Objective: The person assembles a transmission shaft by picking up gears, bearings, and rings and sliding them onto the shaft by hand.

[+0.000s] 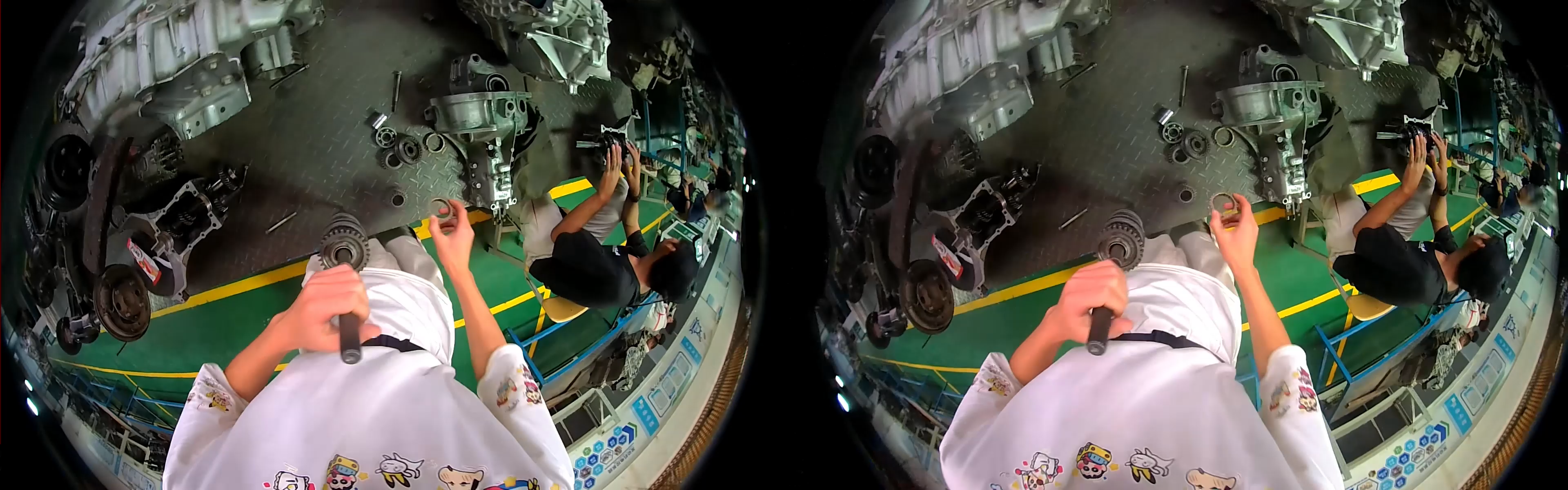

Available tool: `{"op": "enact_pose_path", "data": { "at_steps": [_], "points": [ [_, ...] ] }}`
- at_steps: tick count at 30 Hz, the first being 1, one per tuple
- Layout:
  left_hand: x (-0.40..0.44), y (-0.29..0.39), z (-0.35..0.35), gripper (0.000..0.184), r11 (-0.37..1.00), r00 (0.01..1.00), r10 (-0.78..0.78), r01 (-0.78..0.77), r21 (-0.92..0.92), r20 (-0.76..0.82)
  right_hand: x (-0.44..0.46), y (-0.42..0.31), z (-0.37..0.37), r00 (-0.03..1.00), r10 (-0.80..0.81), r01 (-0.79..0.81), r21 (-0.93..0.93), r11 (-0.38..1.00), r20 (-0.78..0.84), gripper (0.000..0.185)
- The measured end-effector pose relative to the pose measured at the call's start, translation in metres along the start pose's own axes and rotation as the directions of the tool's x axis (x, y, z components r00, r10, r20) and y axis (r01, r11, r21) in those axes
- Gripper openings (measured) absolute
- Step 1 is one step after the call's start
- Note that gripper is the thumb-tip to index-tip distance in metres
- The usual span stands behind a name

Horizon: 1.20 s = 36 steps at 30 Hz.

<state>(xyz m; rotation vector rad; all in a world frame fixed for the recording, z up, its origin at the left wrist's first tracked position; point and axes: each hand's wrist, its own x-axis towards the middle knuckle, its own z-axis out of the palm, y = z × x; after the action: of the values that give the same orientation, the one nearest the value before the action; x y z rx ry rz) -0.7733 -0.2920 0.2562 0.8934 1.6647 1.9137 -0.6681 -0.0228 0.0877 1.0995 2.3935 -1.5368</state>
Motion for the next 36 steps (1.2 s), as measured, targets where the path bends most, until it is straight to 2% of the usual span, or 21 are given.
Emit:
{"op": "enact_pose_path", "data": {
  "at_steps": [1, 3, 6, 9, 11, 12, 14, 15, 17, 20, 21, 23, 25, 28, 31, 32, 35, 36],
  "points": [
    [0.001, 0.005, 0.001, 0.031, 0.999, 0.999, 0.04, -0.039, 0.03, -0.028, 0.014, 0.024, 0.005, 0.999, 0.048, -0.046, -0.097, 0.994, 0.024, 0.058],
    [-0.003, 0.013, 0.003, 0.037, 0.998, 0.995, 0.013, -0.007, 0.063, -0.095, 0.038, 0.056, 0.018, 1.0, -0.011, 0.015, -0.192, 0.981, 0.027, 0.059],
    [-0.007, 0.02, 0.007, 0.039, 0.998, 0.961, -0.042, 0.054, 0.036, -0.273, 0.063, 0.075, 0.033, 0.989, -0.141, 0.147, -0.299, 0.943, 0.04, 0.061],
    [-0.01, 0.026, -0.001, 0.044, 0.995, 0.956, -0.066, 0.086, 0.058, -0.286, 0.079, 0.085, 0.036, 0.955, -0.298, 0.282, -0.362, 0.889, 0.012, 0.061],
    [-0.014, 0.024, -0.002, 0.046, 0.989, 0.943, -0.09, 0.123, 0.083, -0.32, 0.085, 0.087, 0.031, 0.957, -0.287, 0.276, -0.39, 0.879, 0.031, 0.059],
    [-0.014, 0.03, -0.002, 0.047, 0.979, 0.917, -0.169, 0.198, 0.045, -0.36, 0.088, 0.093, 0.031, 0.963, -0.271, 0.25, -0.437, 0.864, 0.016, 0.058],
    [-0.016, 0.023, -0.002, 0.048, 0.983, 0.911, -0.157, 0.183, 0.032, -0.382, 0.091, 0.088, 0.026, 0.967, -0.254, 0.206, -0.495, 0.844, -0.031, 0.056],
    [-0.016, 0.016, 0.001, 0.049, 0.993, 0.922, -0.07, 0.102, 0.062, -0.38, 0.09, 0.079, 0.022, 0.966, -0.253, 0.196, -0.501, 0.843, -0.048, 0.054],
    [-0.017, 0.015, 0.007, 0.048, 0.993, 0.893, -0.093, 0.116, 0.025, -0.44, 0.1, 0.067, 0.022, 0.932, -0.358, 0.288, -0.474, 0.832, -0.062, 0.046],
    [-0.028, 0.008, 0.003, 0.041, 0.992, 0.888, -0.113, 0.127, 0.0, -0.446, 0.124, 0.051, 0.032, 0.889, -0.458, 0.402, -0.48, 0.78, -0.001, 0.04],
    [-0.016, 0.016, 0.008, 0.04, 0.991, 0.89, -0.072, 0.113, 0.065, -0.45, 0.131, 0.047, 0.035, 0.857, -0.514, 0.454, -0.502, 0.736, 0.021, 0.04],
    [-0.02, 0.017, 0.009, 0.04, 0.983, 0.876, -0.097, 0.16, 0.095, -0.473, 0.142, 0.055, 0.048, 0.907, -0.414, 0.367, -0.617, 0.696, 0.073, 0.038],
    [-0.025, 0.016, 0.008, 0.04, 0.981, 0.877, -0.113, 0.174, 0.09, -0.466, 0.151, 0.052, 0.051, 0.954, -0.273, 0.293, -0.604, 0.741, 0.127, 0.036],
    [-0.03, 0.012, 0.007, 0.041, 0.98, 0.918, -0.084, 0.146, 0.133, -0.388, 0.157, 0.049, 0.04, 0.921, -0.303, 0.386, -0.681, 0.622, 0.244, 0.031],
    [-0.022, 0.021, 0.015, 0.037, 0.984, 0.907, -0.092, 0.145, 0.1, -0.41, 0.168, 0.058, 0.04, 0.888, -0.335, 0.455, -0.707, 0.541, 0.315, 0.027],
    [-0.02, 0.021, 0.016, 0.032, 0.987, 0.9, -0.098, 0.142, 0.073, -0.424, 0.167, 0.058, 0.037, 0.857, -0.419, 0.498, -0.688, 0.527, 0.299, 0.025],
    [-0.02, 0.017, 0.015, 0.03, 0.988, 0.918, -0.104, 0.14, 0.068, -0.382, 0.158, 0.052, 0.023, 0.848, -0.484, 0.488, -0.673, 0.556, 0.216, 0.026],
    [-0.019, 0.018, 0.016, 0.032, 0.987, 0.915, -0.125, 0.156, 0.05, -0.384, 0.152, 0.045, 0.017, 0.81, -0.569, 0.507, -0.657, 0.559, 0.141, 0.026]
  ]
}}
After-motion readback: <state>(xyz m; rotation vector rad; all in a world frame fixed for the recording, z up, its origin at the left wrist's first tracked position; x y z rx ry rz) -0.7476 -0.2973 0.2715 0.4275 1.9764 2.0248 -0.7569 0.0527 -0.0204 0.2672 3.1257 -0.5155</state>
